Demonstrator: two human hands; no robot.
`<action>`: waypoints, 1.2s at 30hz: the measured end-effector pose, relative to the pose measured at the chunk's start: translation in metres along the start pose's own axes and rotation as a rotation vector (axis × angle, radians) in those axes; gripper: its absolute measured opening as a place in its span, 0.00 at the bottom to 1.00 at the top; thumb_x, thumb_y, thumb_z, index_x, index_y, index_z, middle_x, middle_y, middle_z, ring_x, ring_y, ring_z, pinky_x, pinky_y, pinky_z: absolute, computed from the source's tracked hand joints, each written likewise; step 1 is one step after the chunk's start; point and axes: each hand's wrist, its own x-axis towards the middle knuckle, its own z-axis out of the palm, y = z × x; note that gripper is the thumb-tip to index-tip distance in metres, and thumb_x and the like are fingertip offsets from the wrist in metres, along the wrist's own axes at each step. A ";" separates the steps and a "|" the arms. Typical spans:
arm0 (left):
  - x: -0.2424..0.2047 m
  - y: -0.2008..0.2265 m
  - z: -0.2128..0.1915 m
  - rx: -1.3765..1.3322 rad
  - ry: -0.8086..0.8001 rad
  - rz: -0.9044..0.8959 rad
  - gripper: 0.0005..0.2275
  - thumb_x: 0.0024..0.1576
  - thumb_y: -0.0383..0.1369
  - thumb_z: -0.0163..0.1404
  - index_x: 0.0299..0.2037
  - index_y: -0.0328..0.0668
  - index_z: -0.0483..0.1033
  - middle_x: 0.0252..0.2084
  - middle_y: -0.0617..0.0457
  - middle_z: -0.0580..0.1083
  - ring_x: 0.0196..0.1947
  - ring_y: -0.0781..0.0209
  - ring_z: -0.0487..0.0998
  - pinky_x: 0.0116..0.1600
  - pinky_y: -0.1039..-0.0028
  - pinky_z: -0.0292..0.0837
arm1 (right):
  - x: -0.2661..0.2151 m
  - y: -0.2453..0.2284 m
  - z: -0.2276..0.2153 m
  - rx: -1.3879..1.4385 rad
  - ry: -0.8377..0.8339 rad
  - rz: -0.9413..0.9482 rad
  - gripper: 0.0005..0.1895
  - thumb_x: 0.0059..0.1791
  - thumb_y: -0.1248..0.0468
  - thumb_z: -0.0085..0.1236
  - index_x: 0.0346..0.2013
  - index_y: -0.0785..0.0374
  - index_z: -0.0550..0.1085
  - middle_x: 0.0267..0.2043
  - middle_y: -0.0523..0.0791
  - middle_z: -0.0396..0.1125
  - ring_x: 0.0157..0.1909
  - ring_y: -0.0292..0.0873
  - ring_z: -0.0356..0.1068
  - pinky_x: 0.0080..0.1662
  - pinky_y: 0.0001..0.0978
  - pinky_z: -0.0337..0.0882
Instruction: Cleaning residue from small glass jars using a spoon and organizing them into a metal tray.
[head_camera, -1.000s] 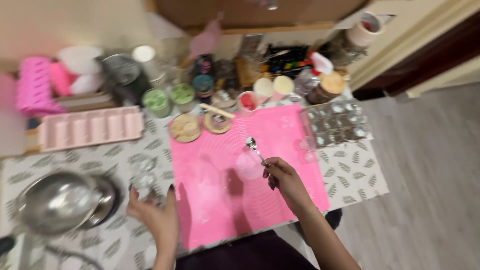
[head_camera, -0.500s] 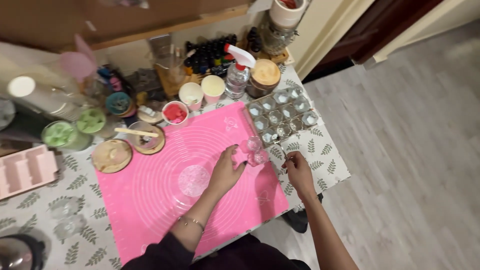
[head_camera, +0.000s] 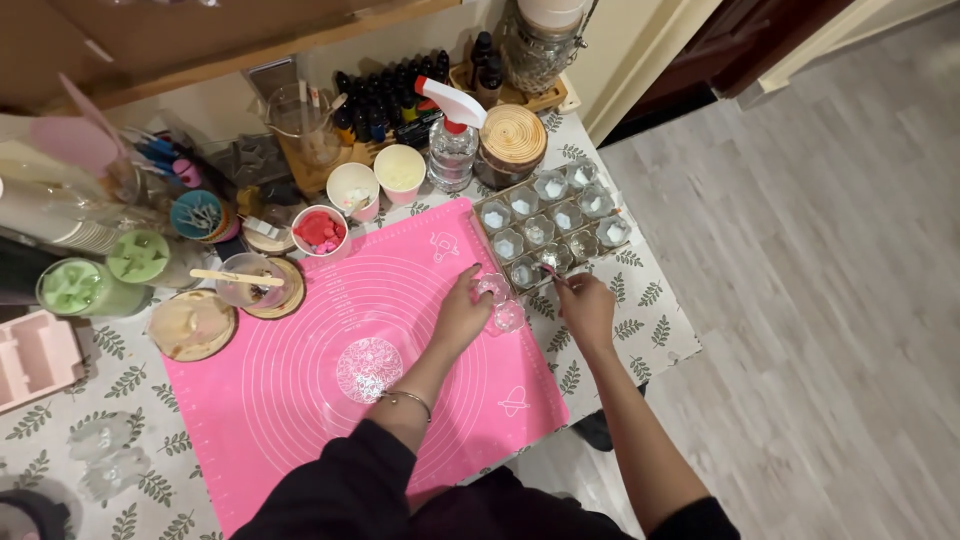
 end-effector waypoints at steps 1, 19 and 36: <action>0.001 -0.006 0.007 0.002 -0.002 -0.001 0.28 0.57 0.33 0.52 0.70 0.40 0.62 0.58 0.40 0.73 0.52 0.53 0.76 0.57 0.65 0.71 | 0.006 0.003 0.004 0.001 0.000 0.003 0.15 0.49 0.57 0.60 0.37 0.69 0.80 0.17 0.49 0.71 0.20 0.41 0.72 0.30 0.34 0.71; -0.027 0.052 0.018 0.683 -0.067 -0.016 0.25 0.54 0.33 0.52 0.60 0.30 0.63 0.37 0.33 0.79 0.38 0.37 0.82 0.44 0.55 0.79 | 0.034 0.012 0.010 -0.002 0.127 0.039 0.20 0.46 0.52 0.59 0.30 0.70 0.80 0.19 0.49 0.74 0.24 0.44 0.76 0.38 0.33 0.75; -0.092 0.088 -0.082 0.520 -0.017 -0.249 0.09 0.63 0.30 0.47 0.48 0.37 0.76 0.27 0.39 0.79 0.26 0.48 0.84 0.34 0.58 0.80 | 0.015 -0.018 0.006 -0.007 -0.107 0.179 0.24 0.47 0.48 0.53 0.25 0.67 0.82 0.22 0.47 0.77 0.29 0.39 0.75 0.40 0.30 0.73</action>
